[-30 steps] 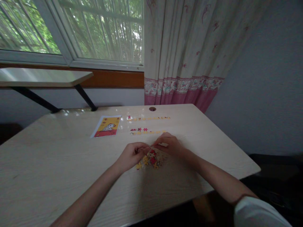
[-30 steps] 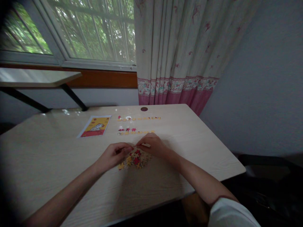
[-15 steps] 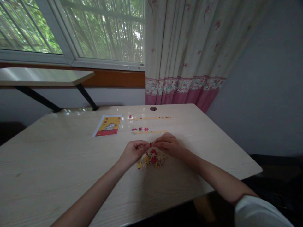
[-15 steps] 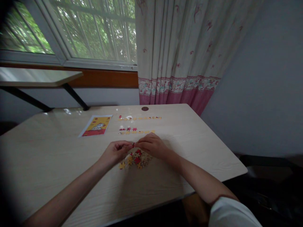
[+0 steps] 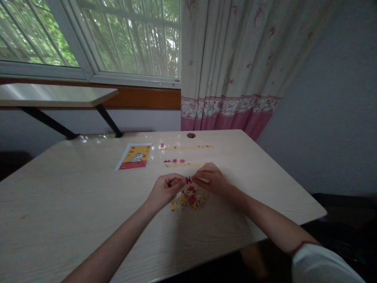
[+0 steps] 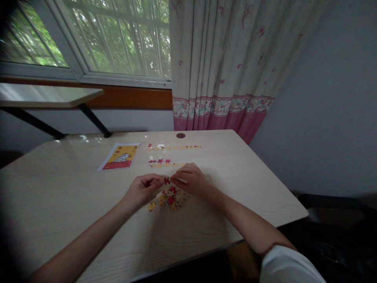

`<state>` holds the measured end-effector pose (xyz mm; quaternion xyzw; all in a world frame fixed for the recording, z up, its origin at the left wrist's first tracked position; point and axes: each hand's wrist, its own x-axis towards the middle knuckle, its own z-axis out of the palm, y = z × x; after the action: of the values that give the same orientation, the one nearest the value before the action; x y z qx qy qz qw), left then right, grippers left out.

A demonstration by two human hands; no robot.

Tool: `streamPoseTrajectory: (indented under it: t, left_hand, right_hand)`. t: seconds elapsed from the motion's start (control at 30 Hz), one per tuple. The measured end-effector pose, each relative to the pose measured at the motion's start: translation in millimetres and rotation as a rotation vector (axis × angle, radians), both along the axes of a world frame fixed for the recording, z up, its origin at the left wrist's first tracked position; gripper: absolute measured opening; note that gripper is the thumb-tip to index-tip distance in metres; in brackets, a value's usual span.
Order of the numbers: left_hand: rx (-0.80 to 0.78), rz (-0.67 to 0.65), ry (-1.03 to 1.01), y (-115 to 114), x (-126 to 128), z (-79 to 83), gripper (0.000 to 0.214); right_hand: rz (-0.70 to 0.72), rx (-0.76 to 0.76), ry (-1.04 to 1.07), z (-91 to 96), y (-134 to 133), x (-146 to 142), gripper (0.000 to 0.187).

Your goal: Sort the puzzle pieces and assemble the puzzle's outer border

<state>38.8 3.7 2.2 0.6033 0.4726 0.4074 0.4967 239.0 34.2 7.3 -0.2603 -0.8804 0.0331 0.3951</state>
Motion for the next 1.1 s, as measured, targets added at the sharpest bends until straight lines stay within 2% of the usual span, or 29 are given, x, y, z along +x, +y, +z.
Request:
streamPoseTrajectory:
  t: [0.13, 0.3, 0.37, 0.57, 0.73, 0.9, 1.1]
  left_hand:
    - [0.022, 0.013, 0.034, 0, -2, 0.4, 0.033]
    - [0.117, -0.033, 0.237, 2, -10, 1.3, 0.027]
    - [0.14, -0.063, 0.322, 3, -14, 0.9, 0.027]
    - [0.201, -0.097, 0.414, 10, -24, -2.6, 0.028]
    - [0.215, -0.121, 0.416, 13, -28, -6.8, 0.027]
    - [0.212, -0.132, 0.401, 12, -27, -5.6, 0.025]
    - [0.202, -0.118, 0.399, 11, -26, -4.0, 0.026]
  right_hand:
    - [-0.055, 0.012, 0.021, 2.7, 3, 5, 0.015]
    - [-0.323, 0.033, 0.204, 3.8, 15, 23, 0.02]
    - [-0.375, 0.045, 0.247, 2.3, 21, 28, 0.02]
    - [-0.415, 0.038, 0.242, -1.4, 25, 32, 0.019]
    - [-0.411, 0.032, 0.223, -0.5, 32, 37, 0.017]
    - [-0.355, -0.117, 0.139, -1.7, 56, 33, 0.011]
    - [-0.365, -0.378, -0.012, -9.8, 80, 1, 0.012]
